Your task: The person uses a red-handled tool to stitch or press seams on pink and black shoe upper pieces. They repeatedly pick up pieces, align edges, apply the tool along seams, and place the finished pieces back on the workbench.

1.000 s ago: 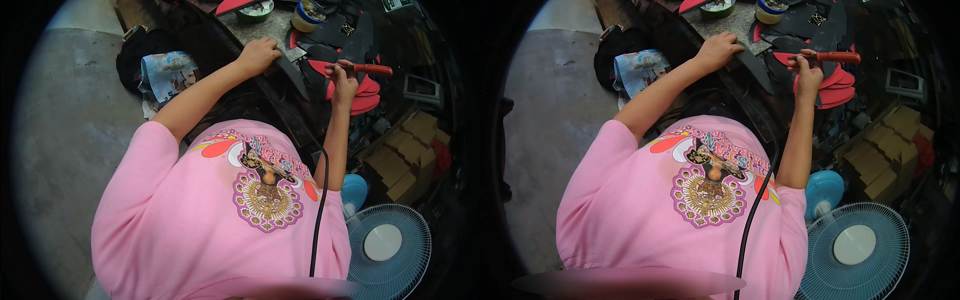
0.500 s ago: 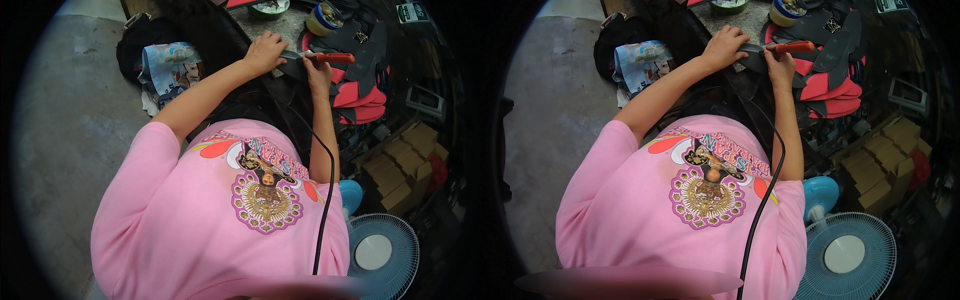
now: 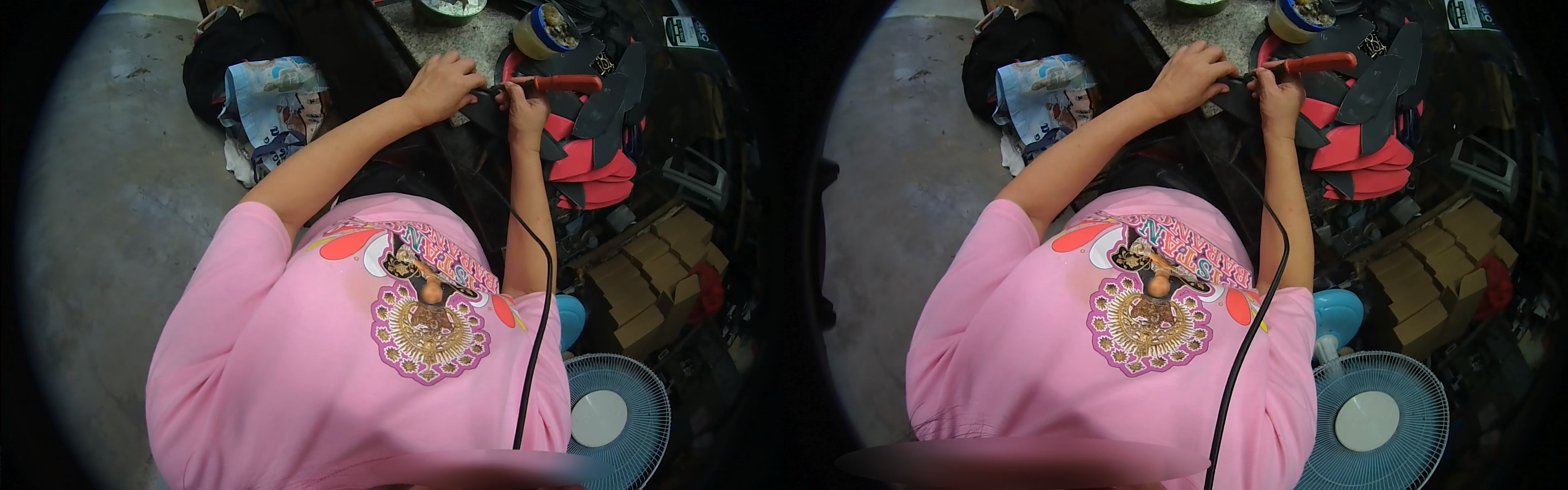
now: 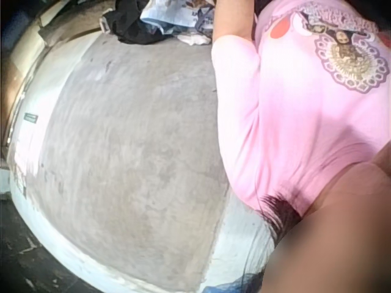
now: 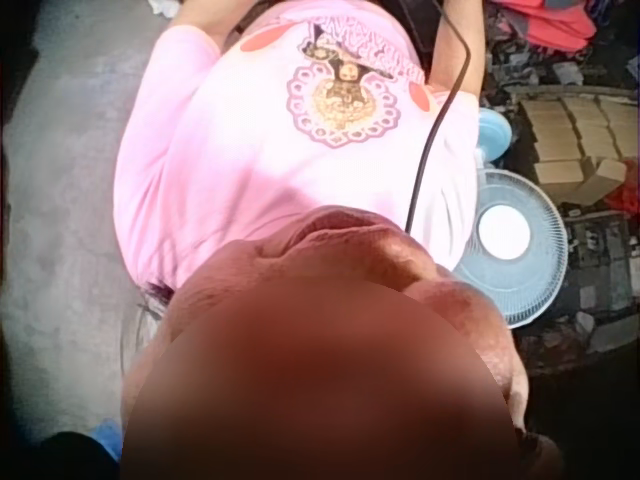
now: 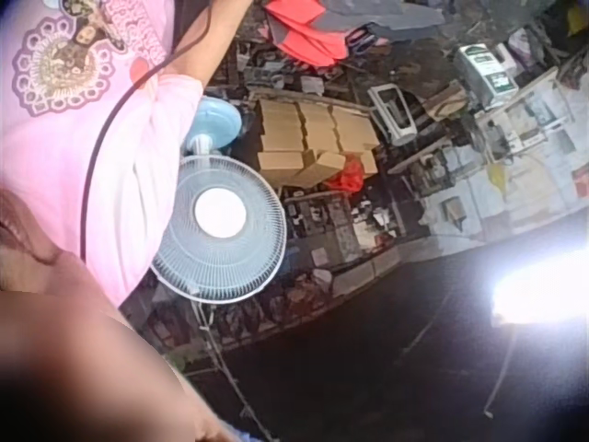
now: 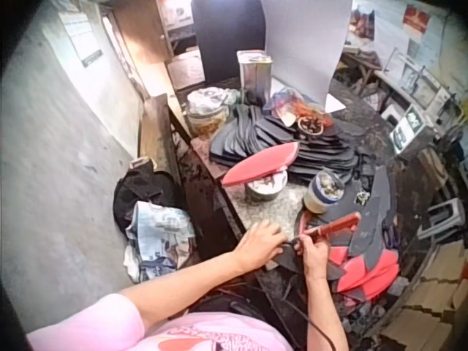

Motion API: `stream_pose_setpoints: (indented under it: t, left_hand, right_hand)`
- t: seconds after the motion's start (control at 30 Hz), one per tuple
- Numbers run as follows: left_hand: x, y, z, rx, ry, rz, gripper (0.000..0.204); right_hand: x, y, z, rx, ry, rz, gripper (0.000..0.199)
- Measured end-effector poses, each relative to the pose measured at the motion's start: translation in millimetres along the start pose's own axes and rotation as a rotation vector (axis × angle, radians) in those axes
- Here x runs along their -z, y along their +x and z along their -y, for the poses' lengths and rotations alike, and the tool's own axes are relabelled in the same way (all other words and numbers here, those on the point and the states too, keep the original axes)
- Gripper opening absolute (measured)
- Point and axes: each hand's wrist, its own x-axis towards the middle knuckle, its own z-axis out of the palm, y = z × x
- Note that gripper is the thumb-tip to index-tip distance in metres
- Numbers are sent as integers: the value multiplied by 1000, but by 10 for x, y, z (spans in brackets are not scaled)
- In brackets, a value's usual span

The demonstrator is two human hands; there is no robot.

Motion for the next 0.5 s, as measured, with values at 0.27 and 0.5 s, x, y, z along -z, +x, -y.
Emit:
stream_pose_setpoints:
  t: [0.27, 0.5]
  left_hand:
    - [6, -22, -27, 4, 19, -25, 29]
    - [17, -55, -35, 76, 56, -94, 35]
  right_hand:
    - [9, -13, -53, 22, -100, 23, 12]
    - [-27, -87, -52, 149, -390, 41, 13]
